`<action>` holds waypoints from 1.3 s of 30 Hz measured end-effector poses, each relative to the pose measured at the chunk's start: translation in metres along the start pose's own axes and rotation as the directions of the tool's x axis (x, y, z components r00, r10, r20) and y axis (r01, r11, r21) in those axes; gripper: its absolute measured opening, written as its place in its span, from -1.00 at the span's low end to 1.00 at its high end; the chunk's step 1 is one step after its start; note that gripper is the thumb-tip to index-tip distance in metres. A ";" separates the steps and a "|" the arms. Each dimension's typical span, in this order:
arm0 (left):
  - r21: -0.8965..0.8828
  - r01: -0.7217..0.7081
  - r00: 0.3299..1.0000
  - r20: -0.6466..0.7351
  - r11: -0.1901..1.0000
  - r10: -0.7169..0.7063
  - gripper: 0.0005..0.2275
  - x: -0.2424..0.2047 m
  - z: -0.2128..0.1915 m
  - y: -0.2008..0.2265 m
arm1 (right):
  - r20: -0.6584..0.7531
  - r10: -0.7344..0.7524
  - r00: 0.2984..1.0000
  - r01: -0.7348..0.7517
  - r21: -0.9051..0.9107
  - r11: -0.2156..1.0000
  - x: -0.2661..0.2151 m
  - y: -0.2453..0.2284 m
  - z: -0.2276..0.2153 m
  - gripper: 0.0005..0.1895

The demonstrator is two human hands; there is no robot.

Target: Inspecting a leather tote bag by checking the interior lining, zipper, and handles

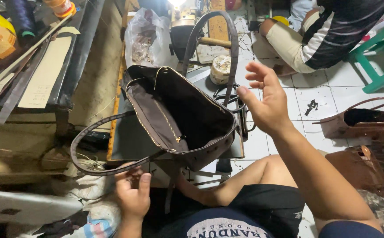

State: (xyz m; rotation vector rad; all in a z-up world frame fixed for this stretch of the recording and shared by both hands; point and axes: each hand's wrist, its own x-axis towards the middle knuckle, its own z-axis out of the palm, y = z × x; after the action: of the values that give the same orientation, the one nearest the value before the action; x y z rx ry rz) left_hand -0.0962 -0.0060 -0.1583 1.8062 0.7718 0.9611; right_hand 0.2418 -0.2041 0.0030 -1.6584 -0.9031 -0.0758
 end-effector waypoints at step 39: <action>-0.116 -0.196 0.972 0.111 0.974 0.209 -0.56 0.061 0.013 0.146 | 0.180 0.199 0.963 -0.258 0.414 0.873 0.008 0.016 0.001 -0.54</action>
State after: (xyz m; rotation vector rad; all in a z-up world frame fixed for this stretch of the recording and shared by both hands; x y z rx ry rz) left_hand -0.0397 -0.0173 -0.0100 1.8582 0.4586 0.9921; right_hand 0.2564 -0.1996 -0.0061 -1.3452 -0.7478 0.3808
